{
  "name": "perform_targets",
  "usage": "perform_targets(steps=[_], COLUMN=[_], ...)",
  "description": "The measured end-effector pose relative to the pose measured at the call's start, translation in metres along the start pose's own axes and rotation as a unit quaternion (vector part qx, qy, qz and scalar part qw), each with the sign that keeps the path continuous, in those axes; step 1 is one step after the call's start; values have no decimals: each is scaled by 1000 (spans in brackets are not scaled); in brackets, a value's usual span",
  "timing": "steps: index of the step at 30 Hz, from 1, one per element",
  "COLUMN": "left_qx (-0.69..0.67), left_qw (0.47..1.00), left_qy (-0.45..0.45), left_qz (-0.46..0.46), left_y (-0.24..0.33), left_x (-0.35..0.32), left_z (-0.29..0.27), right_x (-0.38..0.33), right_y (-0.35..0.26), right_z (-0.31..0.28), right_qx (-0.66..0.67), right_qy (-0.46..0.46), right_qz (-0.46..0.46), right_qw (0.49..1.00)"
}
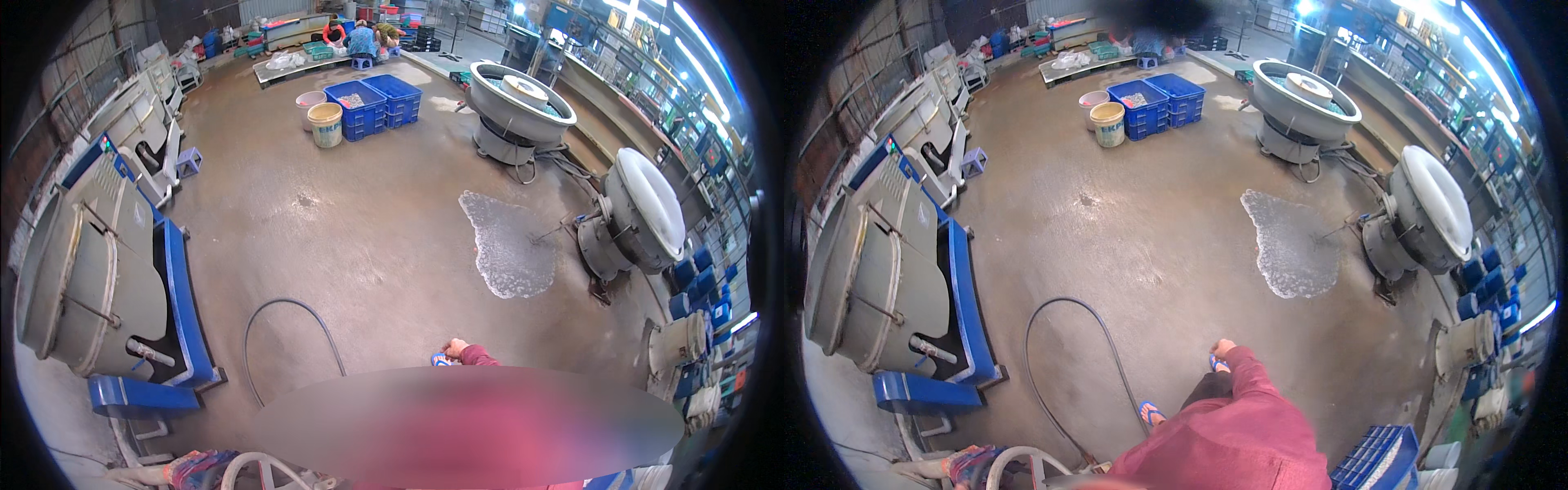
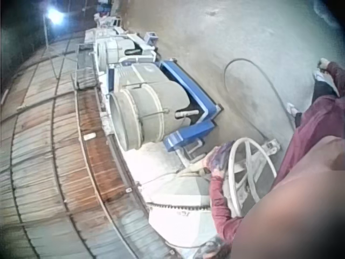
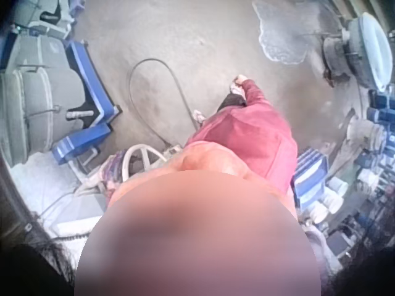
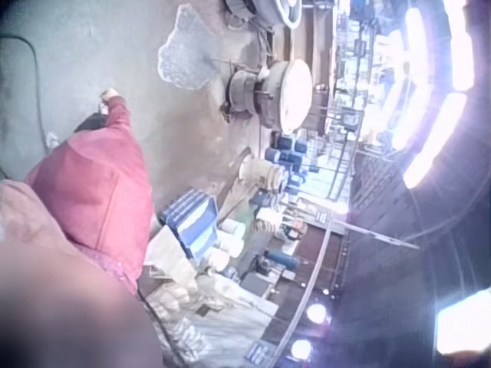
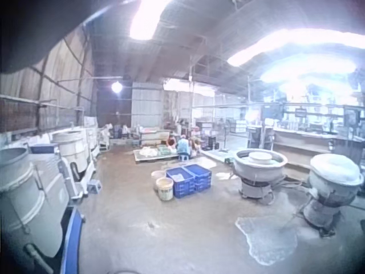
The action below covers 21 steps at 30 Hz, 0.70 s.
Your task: The person uses a hose to spray water into a rotating tumbler filled with red and green plastic pellets, then rinses the surrounding floor. The person moves around the machine, directing the water stream over the pellets and the floor area.
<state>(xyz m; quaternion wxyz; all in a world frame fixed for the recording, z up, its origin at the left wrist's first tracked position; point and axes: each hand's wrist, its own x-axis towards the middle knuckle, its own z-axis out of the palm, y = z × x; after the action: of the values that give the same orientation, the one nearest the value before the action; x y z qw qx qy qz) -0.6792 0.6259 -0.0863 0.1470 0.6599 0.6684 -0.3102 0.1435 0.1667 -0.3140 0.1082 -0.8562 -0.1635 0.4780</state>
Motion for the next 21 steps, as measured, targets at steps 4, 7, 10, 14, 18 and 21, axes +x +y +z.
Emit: perform_targets(steps=[4, 7, 10, 14, 18, 21], left_qx=[58, 104, 6, -191, -341, -428], left_qw=[991, 933, 819, 680, 525, 471], left_qy=[117, 344, 561, 645, 696, 666], left_qz=[17, 8, 119, 293, 353, 389], left_y=[46, 139, 261, 482, 724, 869], left_x=[-56, -113, -173, -250, -338, -418], left_z=[-174, -326, -453, -538, -530, -506], right_x=[5, 6, -15, -78, -138, -197], right_y=[32, 118, 238, 398, 497, 536], right_z=[-21, -45, -65, -63, -18, 37], right_qx=[103, 210, 323, 508, 657, 550], right_qy=[18, 55, 175, 317, 479, 478], right_qz=[-22, 31, 114, 253, 277, 305], right_qw=[994, 976, 923, 760, 512, 613])
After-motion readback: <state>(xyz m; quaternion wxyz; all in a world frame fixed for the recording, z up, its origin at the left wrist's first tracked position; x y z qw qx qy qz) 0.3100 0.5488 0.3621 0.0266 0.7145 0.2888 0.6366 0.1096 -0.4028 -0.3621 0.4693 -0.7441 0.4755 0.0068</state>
